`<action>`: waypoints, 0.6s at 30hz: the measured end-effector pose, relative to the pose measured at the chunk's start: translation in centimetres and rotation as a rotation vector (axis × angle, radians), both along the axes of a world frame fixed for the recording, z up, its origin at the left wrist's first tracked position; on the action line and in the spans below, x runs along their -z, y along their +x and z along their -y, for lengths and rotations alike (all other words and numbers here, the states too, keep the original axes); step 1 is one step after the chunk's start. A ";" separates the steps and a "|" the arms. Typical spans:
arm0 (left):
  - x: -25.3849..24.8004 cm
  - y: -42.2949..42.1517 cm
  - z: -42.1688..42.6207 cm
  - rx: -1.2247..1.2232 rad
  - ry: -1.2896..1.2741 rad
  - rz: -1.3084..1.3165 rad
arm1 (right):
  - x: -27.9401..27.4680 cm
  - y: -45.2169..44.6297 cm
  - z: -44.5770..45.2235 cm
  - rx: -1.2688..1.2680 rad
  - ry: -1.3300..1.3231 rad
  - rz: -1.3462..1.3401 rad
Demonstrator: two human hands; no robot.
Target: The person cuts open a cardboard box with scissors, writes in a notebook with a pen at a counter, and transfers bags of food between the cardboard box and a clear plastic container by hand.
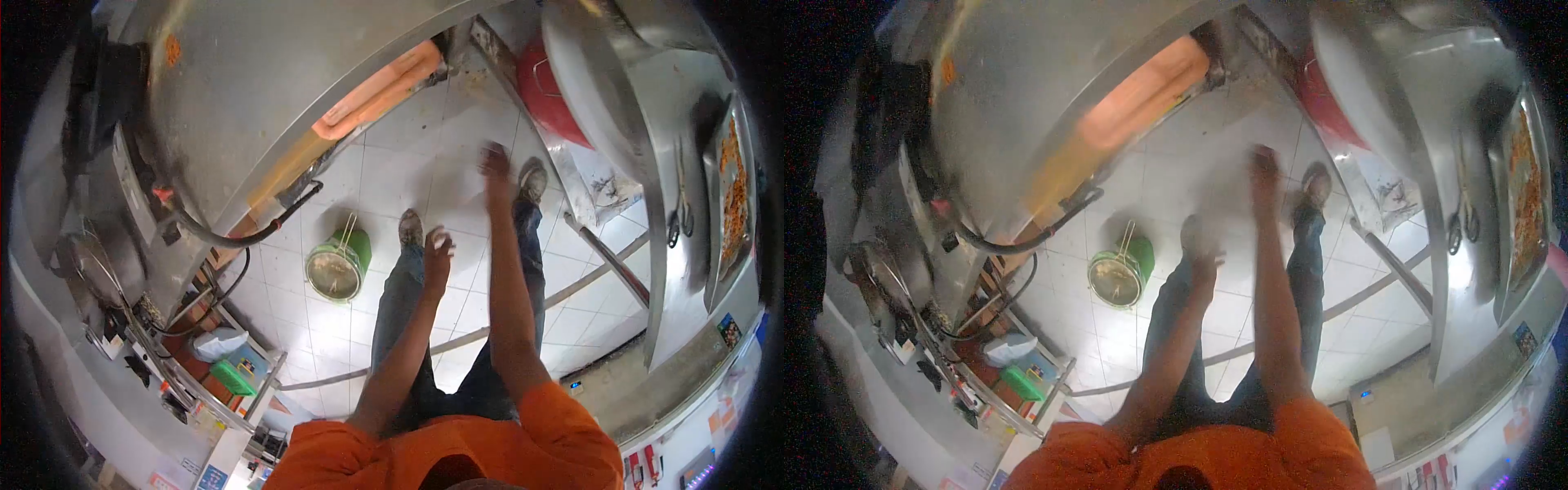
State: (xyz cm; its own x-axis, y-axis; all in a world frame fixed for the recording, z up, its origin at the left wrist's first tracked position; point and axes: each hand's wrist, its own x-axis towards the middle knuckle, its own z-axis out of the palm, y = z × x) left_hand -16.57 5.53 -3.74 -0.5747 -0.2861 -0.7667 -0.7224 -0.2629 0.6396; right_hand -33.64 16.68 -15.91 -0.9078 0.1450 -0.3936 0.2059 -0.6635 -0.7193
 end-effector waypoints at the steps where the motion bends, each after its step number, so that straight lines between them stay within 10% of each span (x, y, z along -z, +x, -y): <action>1: -0.4 2.4 0.3 -0.074 0.073 0.017 | -1.1 -2.9 5.1 -0.345 0.090 0.065; 8: -2.8 8.6 2.5 -0.338 0.190 0.032 | -4.7 -13.9 24.1 -0.036 0.159 0.608; 18: -1.7 13.1 1.2 -0.645 0.297 -0.095 | -6.6 -12.8 24.5 -0.090 0.068 0.307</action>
